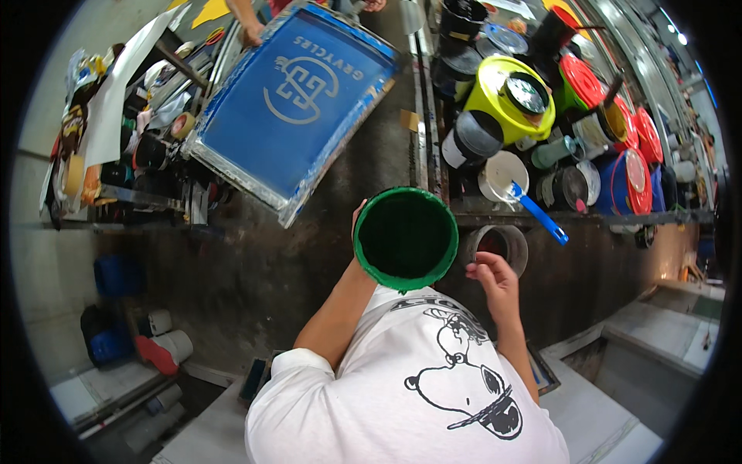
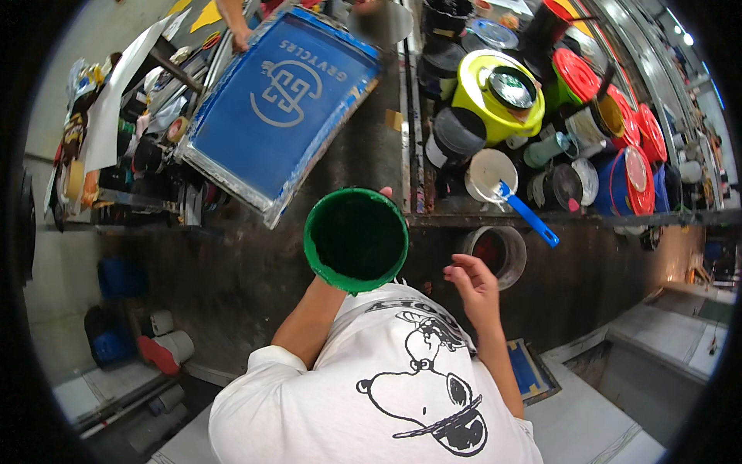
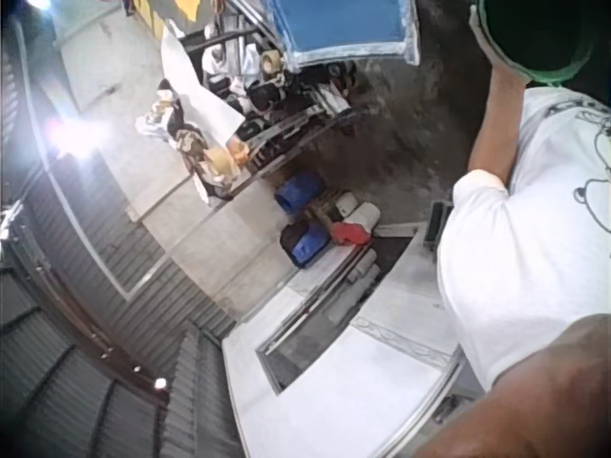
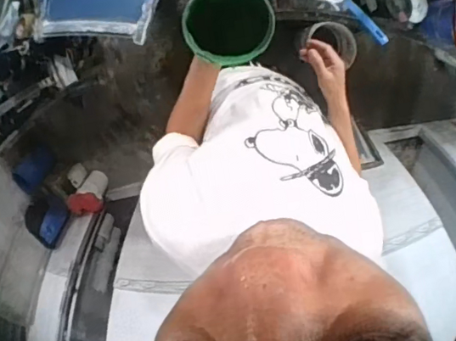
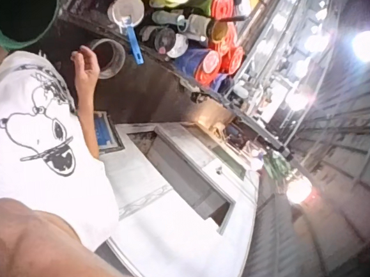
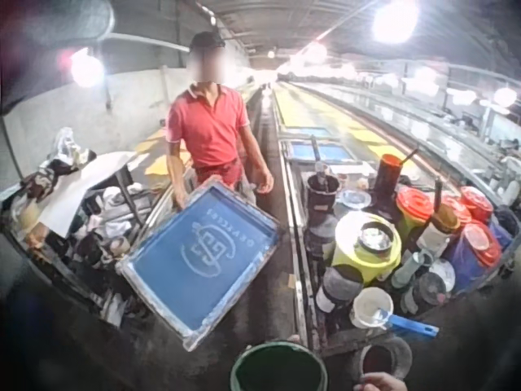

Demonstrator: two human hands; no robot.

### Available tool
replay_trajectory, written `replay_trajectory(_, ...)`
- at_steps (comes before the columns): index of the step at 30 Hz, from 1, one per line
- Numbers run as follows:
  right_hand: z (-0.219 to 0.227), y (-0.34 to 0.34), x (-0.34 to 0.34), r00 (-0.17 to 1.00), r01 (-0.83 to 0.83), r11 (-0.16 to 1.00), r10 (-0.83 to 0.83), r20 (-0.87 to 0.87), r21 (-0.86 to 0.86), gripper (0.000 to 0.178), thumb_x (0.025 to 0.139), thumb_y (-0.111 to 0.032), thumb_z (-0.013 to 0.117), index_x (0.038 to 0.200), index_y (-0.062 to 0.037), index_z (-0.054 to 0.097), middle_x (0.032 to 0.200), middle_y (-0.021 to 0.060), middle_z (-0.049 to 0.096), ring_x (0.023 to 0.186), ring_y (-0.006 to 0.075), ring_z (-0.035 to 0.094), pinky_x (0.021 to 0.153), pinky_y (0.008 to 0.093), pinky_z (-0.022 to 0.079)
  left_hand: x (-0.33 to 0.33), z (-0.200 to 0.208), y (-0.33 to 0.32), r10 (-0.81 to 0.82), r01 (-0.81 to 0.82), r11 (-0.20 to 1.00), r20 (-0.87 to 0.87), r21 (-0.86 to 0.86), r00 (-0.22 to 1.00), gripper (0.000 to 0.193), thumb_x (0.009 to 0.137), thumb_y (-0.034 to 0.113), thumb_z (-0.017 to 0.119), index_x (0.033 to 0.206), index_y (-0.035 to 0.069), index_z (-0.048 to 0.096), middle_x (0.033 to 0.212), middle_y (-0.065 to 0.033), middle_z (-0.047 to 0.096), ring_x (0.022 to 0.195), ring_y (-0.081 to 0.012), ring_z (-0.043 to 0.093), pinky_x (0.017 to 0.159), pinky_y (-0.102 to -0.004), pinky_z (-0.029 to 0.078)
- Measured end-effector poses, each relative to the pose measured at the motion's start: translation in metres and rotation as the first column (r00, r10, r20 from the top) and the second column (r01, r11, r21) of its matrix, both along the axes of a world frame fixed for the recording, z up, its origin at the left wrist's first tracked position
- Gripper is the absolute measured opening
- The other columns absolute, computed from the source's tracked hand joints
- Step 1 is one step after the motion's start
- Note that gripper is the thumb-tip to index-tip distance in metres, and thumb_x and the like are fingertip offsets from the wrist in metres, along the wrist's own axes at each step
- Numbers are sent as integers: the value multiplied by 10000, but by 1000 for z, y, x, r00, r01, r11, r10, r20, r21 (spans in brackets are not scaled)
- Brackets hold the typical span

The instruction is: The person opens a green paint can, pours some paint onto a blue screen printing frame, and then places the can back on the table. The person then picks up the screen printing frame and holds it up.

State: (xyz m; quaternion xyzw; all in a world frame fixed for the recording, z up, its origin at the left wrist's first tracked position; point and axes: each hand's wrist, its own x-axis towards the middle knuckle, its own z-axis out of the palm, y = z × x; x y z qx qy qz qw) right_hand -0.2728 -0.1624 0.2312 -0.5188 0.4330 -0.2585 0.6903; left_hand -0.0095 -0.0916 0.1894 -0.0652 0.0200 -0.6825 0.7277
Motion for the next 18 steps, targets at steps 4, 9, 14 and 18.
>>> replay_trajectory(4, -40, -8, 74, 951, -306, 934, 308, 21, 184, 439, 1020, -201, 592, 1366, 41, 470, 1127, 151, 666, 994, 179, 653, 861, 309, 541, 34, 35, 28, -36, 42, 997, -105, 63, 994, 785, 931, 456, 654, 1560, 148, 299, 1452, -348, 386, 1230, -478, 517, 959, -485, 547)
replay_trajectory(9, -77, -11, 213, 943, -307, 910, 330, -38, 278, 840, 952, -505, 643, 1514, -8, 266, 1293, 168, 543, 1136, 229, 596, 937, 372, 499, 60, 81, 98, 121, -122, 992, 30, 40, 992, 824, 895, 476, 694, 1562, 179, 311, 1429, -355, 387, 1031, -493, 552, 836, -444, 540)
replay_trajectory(14, -127, -64, 306, 972, -153, 765, 1, 236, 626, 1142, 814, -697, 691, 1579, -81, 109, 1537, 231, 320, 1397, 391, 374, 1085, 536, 359, 89, 70, 172, 357, -346, 933, 123, -101, 926, 787, 884, 493, 700, 1526, 192, 359, 1389, -354, 435, 1063, -519, 571, 867, -495, 550)
replay_trajectory(18, -130, -70, 329, 924, -230, 709, -56, 379, 667, 720, 891, -537, 708, 1348, -43, 450, 1287, 188, 461, 1209, 366, 506, 1057, 516, 448, 81, 74, 224, 593, -614, 789, 280, -13, 755, 741, 900, 534, 650, 1513, 206, 394, 1352, -328, 492, 952, -434, 615, 726, -386, 546)
